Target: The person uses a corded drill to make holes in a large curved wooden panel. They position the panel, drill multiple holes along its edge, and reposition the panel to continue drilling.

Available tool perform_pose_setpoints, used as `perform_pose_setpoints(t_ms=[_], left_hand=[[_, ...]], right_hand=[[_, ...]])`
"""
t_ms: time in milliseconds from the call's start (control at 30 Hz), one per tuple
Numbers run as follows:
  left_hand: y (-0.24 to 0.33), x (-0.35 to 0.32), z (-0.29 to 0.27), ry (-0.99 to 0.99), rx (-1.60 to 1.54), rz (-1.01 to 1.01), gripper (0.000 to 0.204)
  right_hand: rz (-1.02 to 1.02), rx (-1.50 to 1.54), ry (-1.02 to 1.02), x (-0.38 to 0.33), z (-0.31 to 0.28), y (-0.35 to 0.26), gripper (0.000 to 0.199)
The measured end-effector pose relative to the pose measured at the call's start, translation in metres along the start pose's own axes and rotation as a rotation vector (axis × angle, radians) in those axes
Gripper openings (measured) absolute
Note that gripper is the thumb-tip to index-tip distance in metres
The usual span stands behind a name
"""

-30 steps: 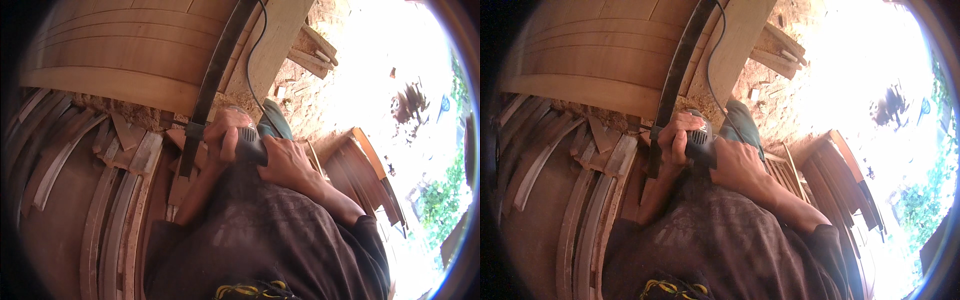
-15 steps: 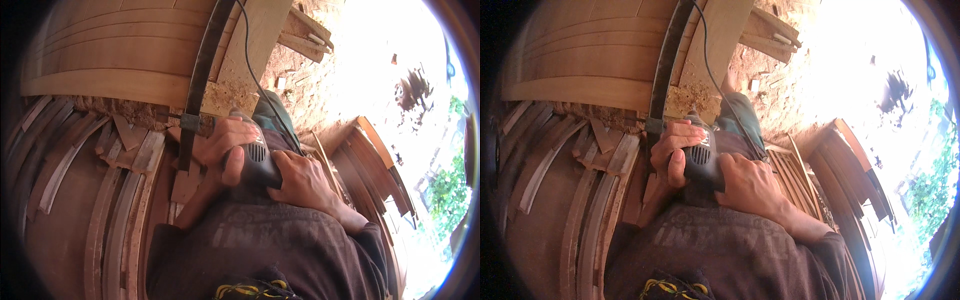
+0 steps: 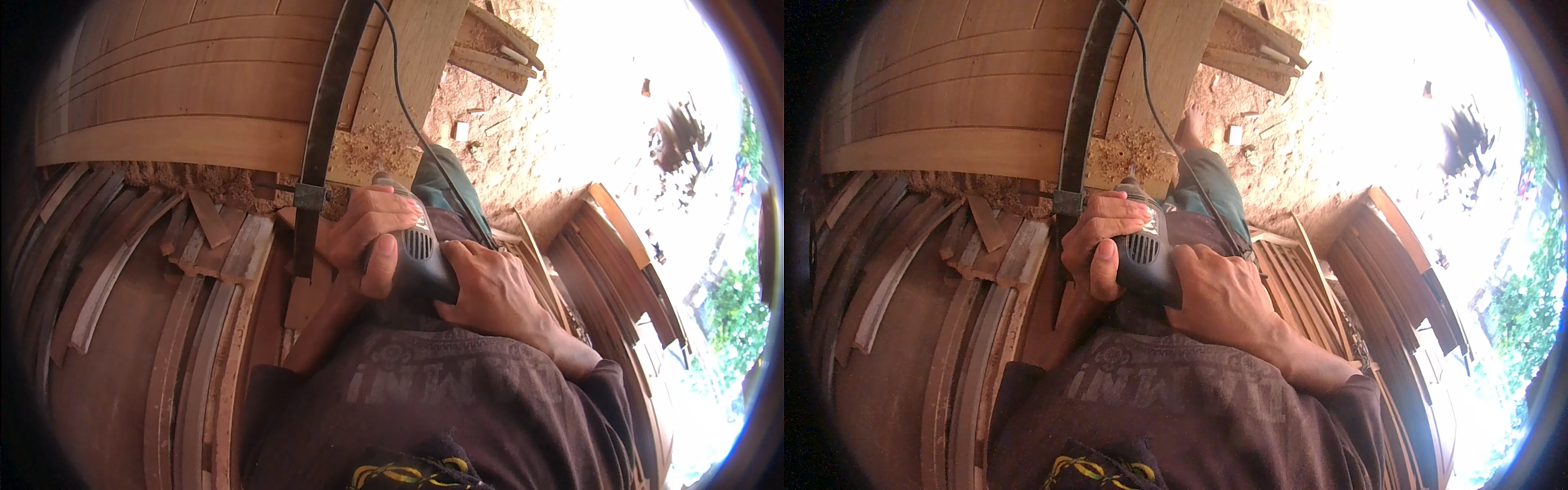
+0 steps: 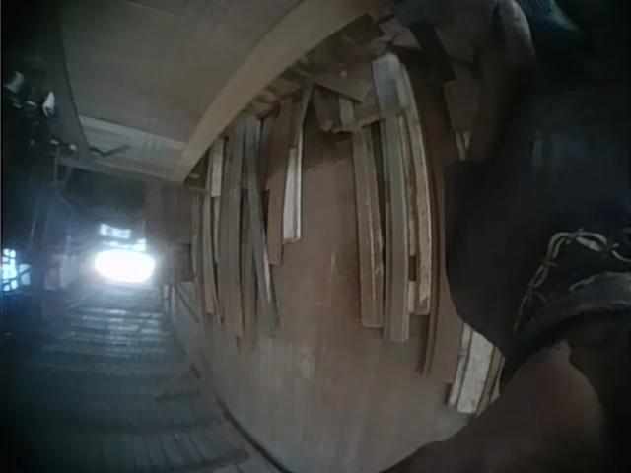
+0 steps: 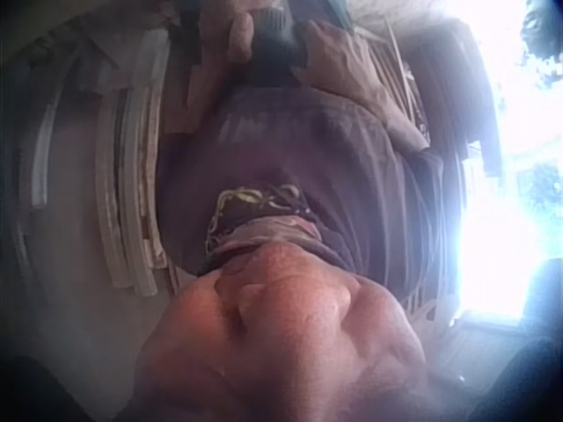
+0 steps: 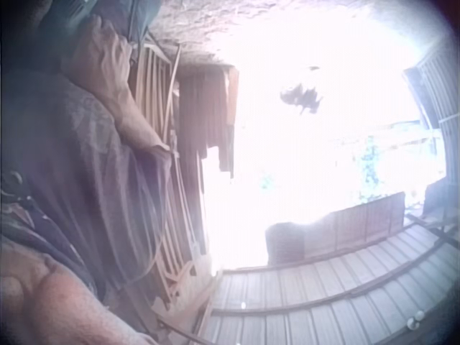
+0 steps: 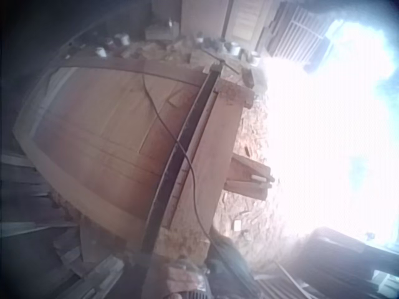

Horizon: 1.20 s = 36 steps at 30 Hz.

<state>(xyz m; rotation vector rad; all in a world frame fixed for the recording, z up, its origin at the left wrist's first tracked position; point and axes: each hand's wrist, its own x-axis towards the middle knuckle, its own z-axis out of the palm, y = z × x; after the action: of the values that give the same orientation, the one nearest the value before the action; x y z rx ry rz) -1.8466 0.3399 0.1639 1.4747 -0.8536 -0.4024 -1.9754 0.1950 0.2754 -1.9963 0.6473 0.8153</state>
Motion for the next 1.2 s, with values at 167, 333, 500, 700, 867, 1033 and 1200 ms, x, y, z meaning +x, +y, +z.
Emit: perform_pose_setpoints(t_ms=[167,333,500,700,867,1033,1200], left_hand=[[-0.004,0.0,0.001,-0.01,-0.001,0.03,0.043],[-0.014,-0.006,0.003,0.023,-0.041,0.067,0.042],[-0.019,-0.003,0.002,0.009,-0.058,0.08,0.044],[-0.023,-0.001,0.002,0.02,-0.06,0.076,0.047],[-0.03,-0.002,0.001,0.027,-0.067,0.08,0.047],[-0.03,-0.002,-0.001,0.012,-0.075,0.055,0.046],[-0.03,-0.002,-0.005,-0.04,-0.098,0.029,0.042]], right_hand=[[0.045,-0.01,-0.01,0.003,0.002,-0.003,0.041],[0.085,-0.034,-0.057,0.008,0.003,-0.006,0.042],[0.127,-0.011,-0.097,0.011,-0.001,-0.007,0.044],[0.121,-0.017,-0.107,0.013,-0.005,-0.01,0.045],[0.13,-0.026,-0.087,0.018,-0.002,-0.009,0.042],[0.117,-0.041,-0.059,0.021,0.0,-0.008,0.039],[0.092,-0.007,-0.008,0.021,0.003,-0.007,0.035]])
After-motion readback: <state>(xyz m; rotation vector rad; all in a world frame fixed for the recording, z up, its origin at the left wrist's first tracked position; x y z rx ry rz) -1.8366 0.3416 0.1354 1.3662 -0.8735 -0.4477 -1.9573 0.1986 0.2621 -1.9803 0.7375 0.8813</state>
